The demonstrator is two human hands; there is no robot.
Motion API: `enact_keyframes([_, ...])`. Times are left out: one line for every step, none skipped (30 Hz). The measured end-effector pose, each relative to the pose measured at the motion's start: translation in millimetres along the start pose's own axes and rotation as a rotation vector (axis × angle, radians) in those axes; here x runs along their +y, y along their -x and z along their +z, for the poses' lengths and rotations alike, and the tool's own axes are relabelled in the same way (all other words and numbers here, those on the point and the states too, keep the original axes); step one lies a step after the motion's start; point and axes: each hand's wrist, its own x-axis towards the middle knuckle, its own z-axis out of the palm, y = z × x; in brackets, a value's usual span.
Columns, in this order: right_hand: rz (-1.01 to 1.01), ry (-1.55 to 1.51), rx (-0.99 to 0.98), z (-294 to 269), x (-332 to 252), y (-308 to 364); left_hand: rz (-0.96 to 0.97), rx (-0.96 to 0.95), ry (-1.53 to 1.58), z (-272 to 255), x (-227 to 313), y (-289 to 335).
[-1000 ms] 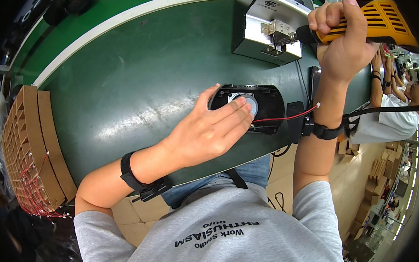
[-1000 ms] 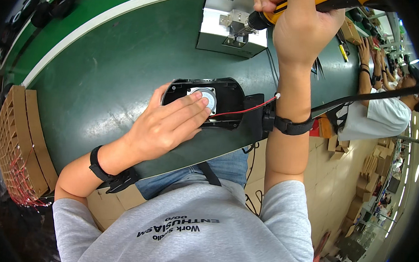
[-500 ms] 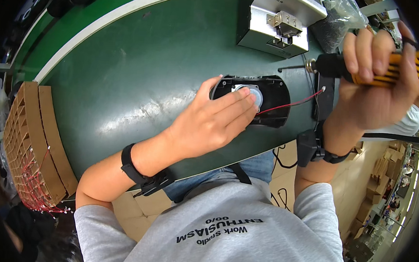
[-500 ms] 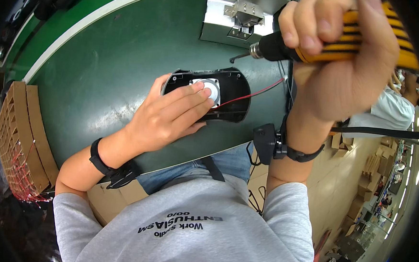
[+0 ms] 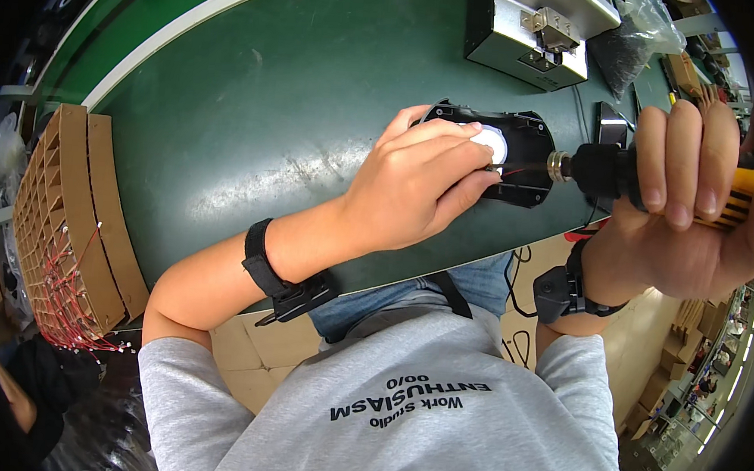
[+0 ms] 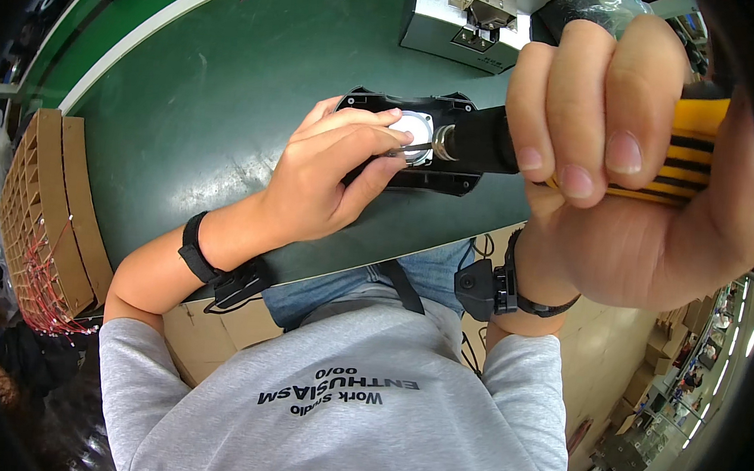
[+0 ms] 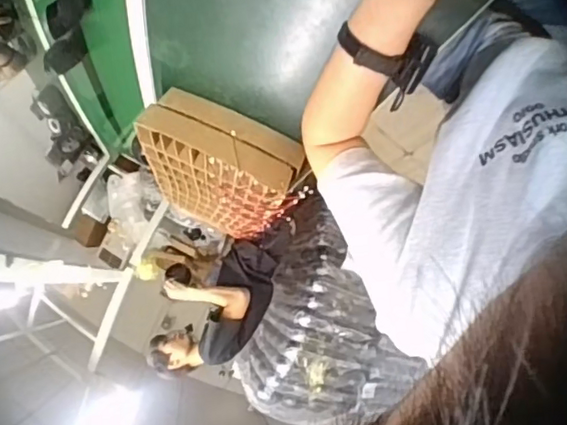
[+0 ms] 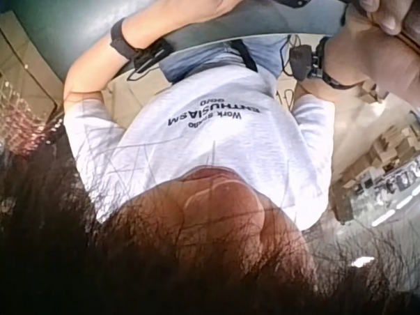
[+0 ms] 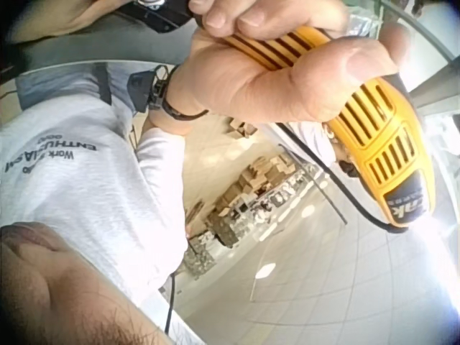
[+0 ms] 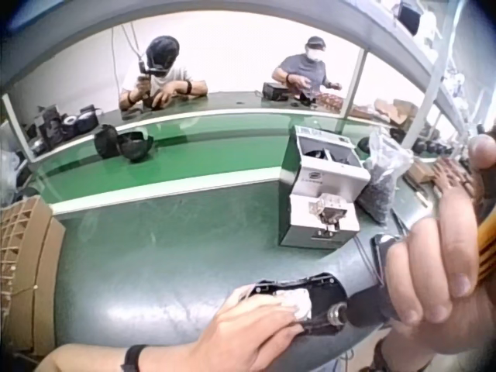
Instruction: Assembling small fans into black plastic housings using a heat gun and hand-fitting components on a factory assembly line.
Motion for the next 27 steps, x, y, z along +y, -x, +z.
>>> enact_keyframes([-0.001, 0.001, -0.001, -4.0, -0.3, -0.6, -0.005, 0.014, 0.000, 0.8, -0.8, 0.2])
enact_keyframes([0.018, 0.063, -0.120, -12.0, -0.2, -2.0, -0.004, 0.014, 0.000, 1.7, -1.0, 0.3])
enact_keyframes([0.038, 0.123, -0.237, -14.2, 0.8, -3.1, -0.002, 0.024, 0.011, 2.2, -0.9, 0.3])
enact_keyframes([0.037, 0.123, -0.236, -14.0, 1.2, -2.1, -0.001, 0.033, 0.022, 2.6, -0.6, 0.5])
enact_keyframes([0.040, 0.121, -0.236, -12.6, 2.6, -1.2, 0.000, 0.031, 0.022, 2.6, -0.4, 1.1])
enact_keyframes([0.043, 0.122, -0.235, -10.6, 3.6, -0.9, -0.003, 0.033, 0.012, 2.5, -0.6, 1.4])
enact_keyframes([0.040, 0.123, -0.234, -9.8, 3.7, -0.3, -0.006, 0.035, 0.001, 2.2, -0.7, 1.5])
enact_keyframes([0.005, 0.119, -0.190, -9.1, 3.6, 0.4, -0.004, 0.033, 0.002, 1.9, -0.8, 1.2])
enact_keyframes([-0.029, 0.115, -0.147, -8.6, 3.7, 1.0, 0.000, 0.027, -0.004, 1.6, -0.6, 0.7])
enact_keyframes([-0.093, 0.134, -0.161, -8.2, 4.4, 1.0, 0.004, 0.021, -0.011, 1.2, -0.3, 0.1])
enact_keyframes([-0.094, 0.135, -0.159, -10.0, 3.4, 0.9, 0.005, 0.019, -0.010, 0.6, 0.7, -0.9])
enact_keyframes([-0.084, 0.160, -0.173, -11.9, 2.3, 0.2, 0.013, 0.010, -0.017, -0.5, 2.1, -2.0])
enact_keyframes([-0.074, 0.185, -0.187, -12.4, 1.7, -0.3, 0.020, 0.001, -0.024, -1.1, 2.9, -2.3])
enact_keyframes([-0.075, 0.186, -0.186, -10.6, 2.1, 1.2, 0.021, 0.000, -0.023, -1.2, 3.0, -1.7])
enact_keyframes([-0.078, 0.143, -0.137, -3.2, 4.1, 1.6, 0.015, 0.000, -0.029, -1.1, 2.8, -0.9])
enact_keyframes([-0.080, 0.101, -0.089, 0.5, 5.3, 1.8, 0.008, -0.001, -0.035, -0.9, 2.5, -0.4])
enact_keyframes([-0.080, 0.100, -0.089, -1.2, 5.8, 1.9, 0.008, -0.001, -0.035, -0.7, 2.0, -0.3])
enact_keyframes([-0.088, 0.125, -0.144, -4.3, 5.8, 2.2, 0.009, 0.000, -0.033, -0.6, 1.7, -0.4])
enact_keyframes([-0.097, 0.149, -0.200, -7.9, 5.2, 1.7, 0.011, 0.001, -0.031, -0.5, 1.5, -0.6])
enact_keyframes([-0.097, 0.149, -0.199, -13.6, 2.4, -0.9, 0.011, 0.001, -0.031, -0.5, 1.2, -0.9])
enact_keyframes([-0.034, 0.239, -0.334, -19.2, -0.8, -5.5, 0.018, 0.004, -0.029, -0.7, 1.1, -0.8])
enact_keyframes([0.029, 0.329, -0.468, -22.7, -2.8, -7.7, 0.025, 0.006, -0.028, -0.9, 1.0, -0.7])
enact_keyframes([0.029, 0.327, -0.468, -24.2, -3.4, -7.4, 0.024, 0.005, -0.029, -1.1, 0.8, -0.4])
enact_keyframes([0.028, 0.332, -0.466, -24.1, -3.6, -7.7, 0.022, 0.001, -0.031, -1.1, 0.3, -0.2])
enact_keyframes([0.027, 0.337, -0.464, -24.0, -3.8, -7.8, 0.020, -0.002, -0.033, -1.2, 0.0, 0.0])
enact_keyframes([0.026, 0.342, -0.461, -23.9, -4.0, -7.9, 0.019, -0.004, -0.033, -1.9, 0.6, -0.2])
enact_keyframes([0.025, 0.348, -0.459, -23.8, -4.4, -7.9, 0.012, -0.021, -0.041, -3.0, 1.8, -1.1])
